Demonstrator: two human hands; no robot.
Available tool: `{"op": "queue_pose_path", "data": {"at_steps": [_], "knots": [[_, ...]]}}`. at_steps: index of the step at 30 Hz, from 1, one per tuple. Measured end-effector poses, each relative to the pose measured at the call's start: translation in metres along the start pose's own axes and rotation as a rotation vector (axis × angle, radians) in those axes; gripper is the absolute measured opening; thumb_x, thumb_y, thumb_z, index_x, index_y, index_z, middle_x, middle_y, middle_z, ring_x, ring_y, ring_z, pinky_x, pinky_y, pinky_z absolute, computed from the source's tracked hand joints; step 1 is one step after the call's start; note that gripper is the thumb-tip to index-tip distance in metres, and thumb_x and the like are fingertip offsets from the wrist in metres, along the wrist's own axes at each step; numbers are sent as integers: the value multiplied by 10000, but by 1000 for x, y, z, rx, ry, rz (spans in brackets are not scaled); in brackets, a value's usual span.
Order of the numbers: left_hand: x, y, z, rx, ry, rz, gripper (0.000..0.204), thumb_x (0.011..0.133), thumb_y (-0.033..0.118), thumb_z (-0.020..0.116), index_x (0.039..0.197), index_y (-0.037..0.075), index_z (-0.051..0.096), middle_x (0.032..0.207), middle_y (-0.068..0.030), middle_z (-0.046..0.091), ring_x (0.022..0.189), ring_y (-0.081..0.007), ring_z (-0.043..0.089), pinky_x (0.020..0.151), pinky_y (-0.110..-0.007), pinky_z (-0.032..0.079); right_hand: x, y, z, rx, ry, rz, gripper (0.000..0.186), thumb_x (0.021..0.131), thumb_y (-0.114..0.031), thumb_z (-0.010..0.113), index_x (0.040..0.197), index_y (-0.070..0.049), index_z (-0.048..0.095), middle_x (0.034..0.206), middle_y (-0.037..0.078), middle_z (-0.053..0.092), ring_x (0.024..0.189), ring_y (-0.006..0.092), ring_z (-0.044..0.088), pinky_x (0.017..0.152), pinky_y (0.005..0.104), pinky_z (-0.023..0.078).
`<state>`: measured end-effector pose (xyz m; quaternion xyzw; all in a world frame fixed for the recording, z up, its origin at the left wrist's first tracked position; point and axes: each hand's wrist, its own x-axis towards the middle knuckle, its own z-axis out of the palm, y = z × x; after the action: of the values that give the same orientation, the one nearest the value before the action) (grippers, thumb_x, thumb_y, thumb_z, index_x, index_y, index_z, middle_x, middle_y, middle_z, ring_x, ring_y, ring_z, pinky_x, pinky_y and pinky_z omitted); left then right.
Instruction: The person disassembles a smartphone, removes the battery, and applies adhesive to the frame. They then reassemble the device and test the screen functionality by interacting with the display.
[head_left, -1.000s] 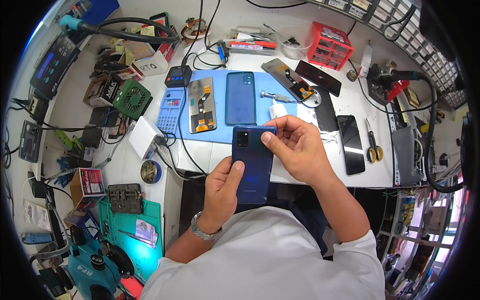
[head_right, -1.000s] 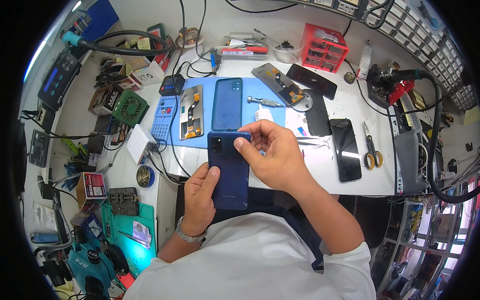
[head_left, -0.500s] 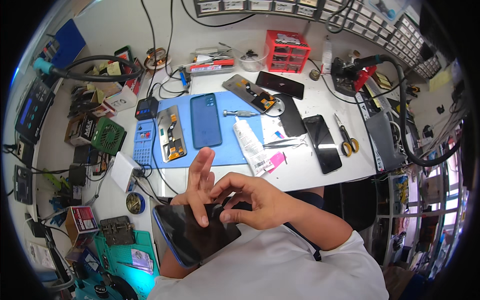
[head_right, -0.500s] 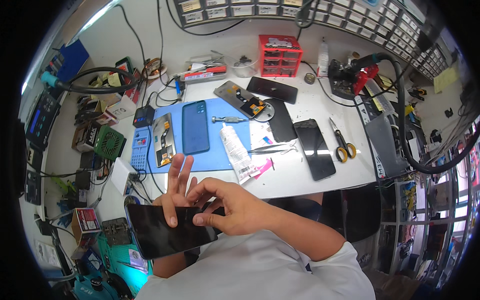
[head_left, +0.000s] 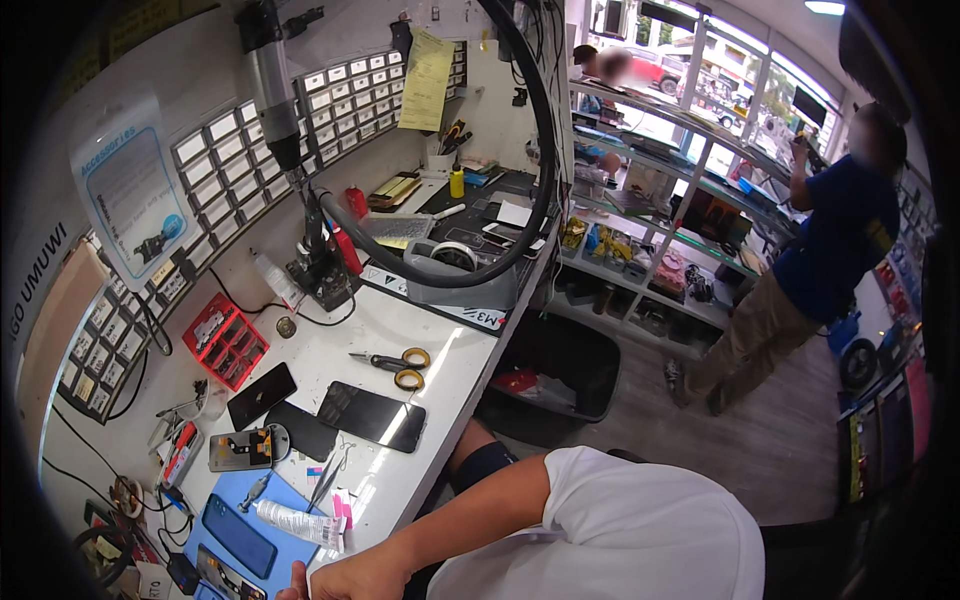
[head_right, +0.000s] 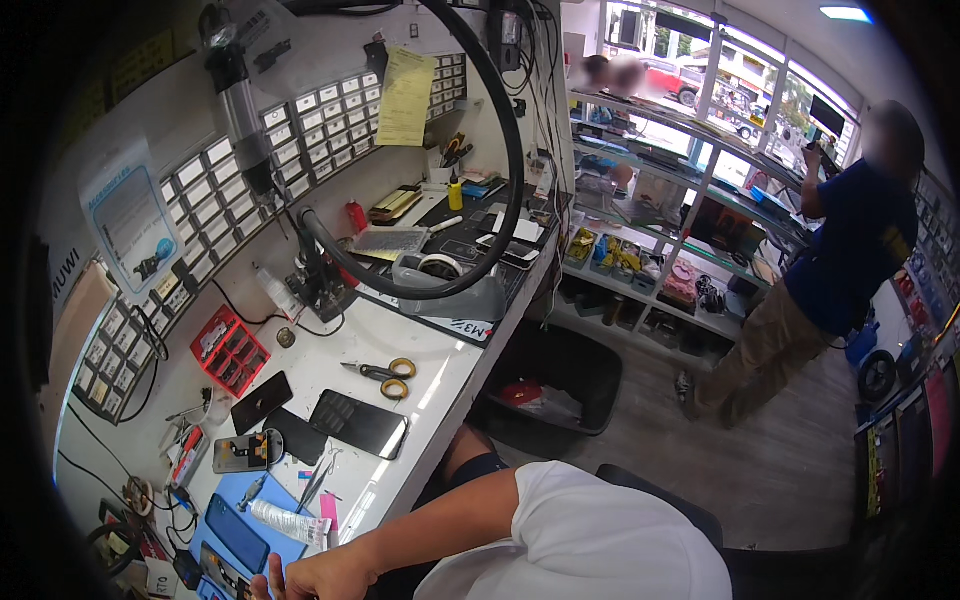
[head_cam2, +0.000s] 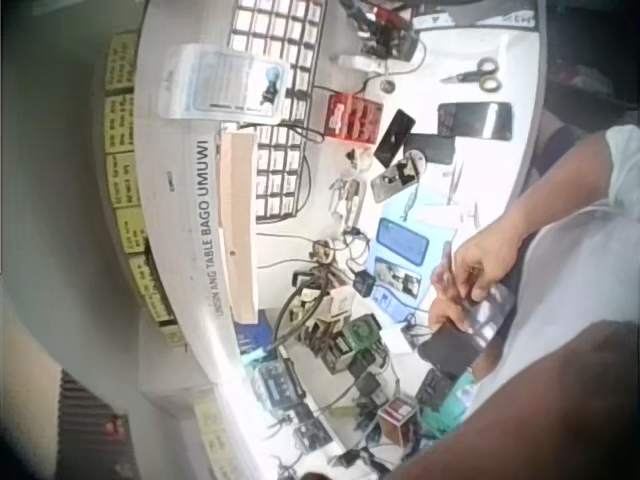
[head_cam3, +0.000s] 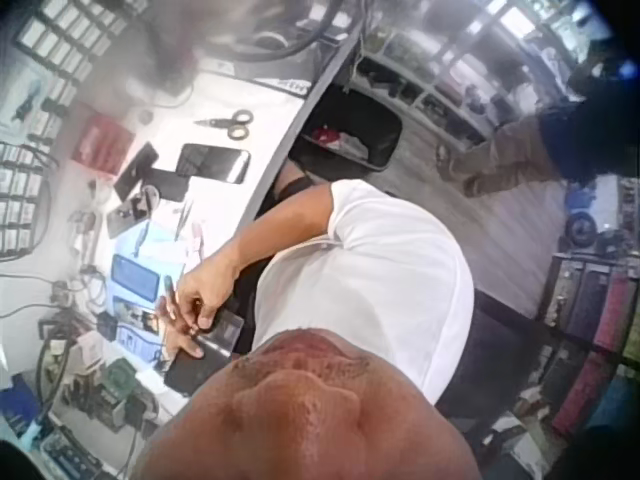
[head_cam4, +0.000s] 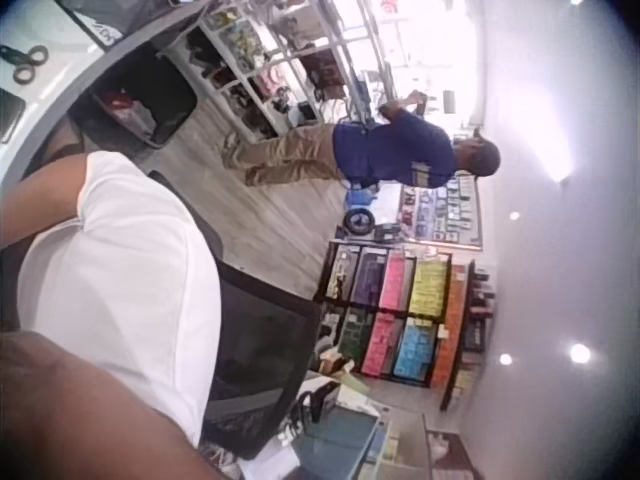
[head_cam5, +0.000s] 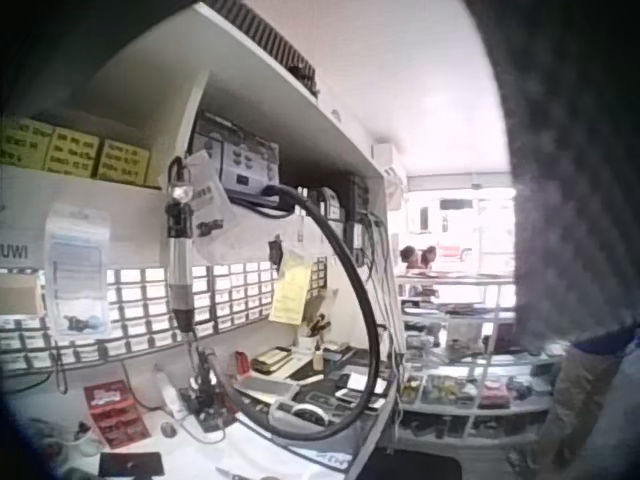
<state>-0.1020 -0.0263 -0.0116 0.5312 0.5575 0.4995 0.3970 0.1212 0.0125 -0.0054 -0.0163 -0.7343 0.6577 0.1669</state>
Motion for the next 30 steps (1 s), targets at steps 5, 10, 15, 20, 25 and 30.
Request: {"op": "queue_pose_path", "data": {"at_steps": [5, 10, 15, 20, 25, 30], "knots": [[11, -16, -42, 240, 47, -4, 408, 1079, 224, 589, 1450, 58, 564, 1598, -192, 524, 1378, -306, 549, 1144, -475, 473, -13, -8, -4, 121, 299, 166, 231, 920, -129, 829, 1102, 8, 791, 970, 119, 789, 846, 210, 712, 770, 373, 565], [26, -18, -57, 417, 124, 16, 486, 1085, 229, 580, 1525, 27, 551, 1525, -205, 578, 1300, -309, 617, 1106, -471, 495, -17, -2, -20, 62, 573, 107, 158, 939, -121, 800, 1017, 6, 748, 861, 56, 720, 817, 143, 653, 751, 338, 526], [37, -13, -63, 628, 254, 75, 470, 1073, 211, 601, 1483, -11, 541, 1444, -222, 595, 1232, -330, 631, 1061, -487, 511, -25, -3, -27, 189, 692, 44, 100, 983, -53, 751, 940, 22, 700, 801, -10, 630, 764, 86, 547, 718, 301, 466], [48, -10, -66, 823, 371, 139, 459, 1061, 193, 623, 1440, -49, 532, 1363, -238, 612, 1163, -352, 646, 1015, -503, 527, -35, 5, -31, 225, 749, 53, 95, 988, -55, 751, 955, 16, 696, 813, -10, 635, 766, 86, 543, 716, 299, 464], [61, -9, -65, 981, 502, 201, 453, 1049, 174, 645, 1397, -87, 522, 1282, -255, 629, 1094, -373, 661, 969, -518, 543, -45, 2, -41, 214, 825, 20, 106, 994, -58, 747, 960, 24, 689, 811, 0, 637, 763, 85, 541, 716, 308, 466], [72, 4, -59, 1107, 629, 269, 452, 1037, 156, 667, 1354, -125, 512, 1201, -271, 646, 1025, -395, 676, 924, -534, 559, -52, -4, -47, 138, 982, -10, 129, 998, -64, 742, 981, 49, 683, 784, 50, 640, 735, 127, 548, 703, 346, 479]]}}
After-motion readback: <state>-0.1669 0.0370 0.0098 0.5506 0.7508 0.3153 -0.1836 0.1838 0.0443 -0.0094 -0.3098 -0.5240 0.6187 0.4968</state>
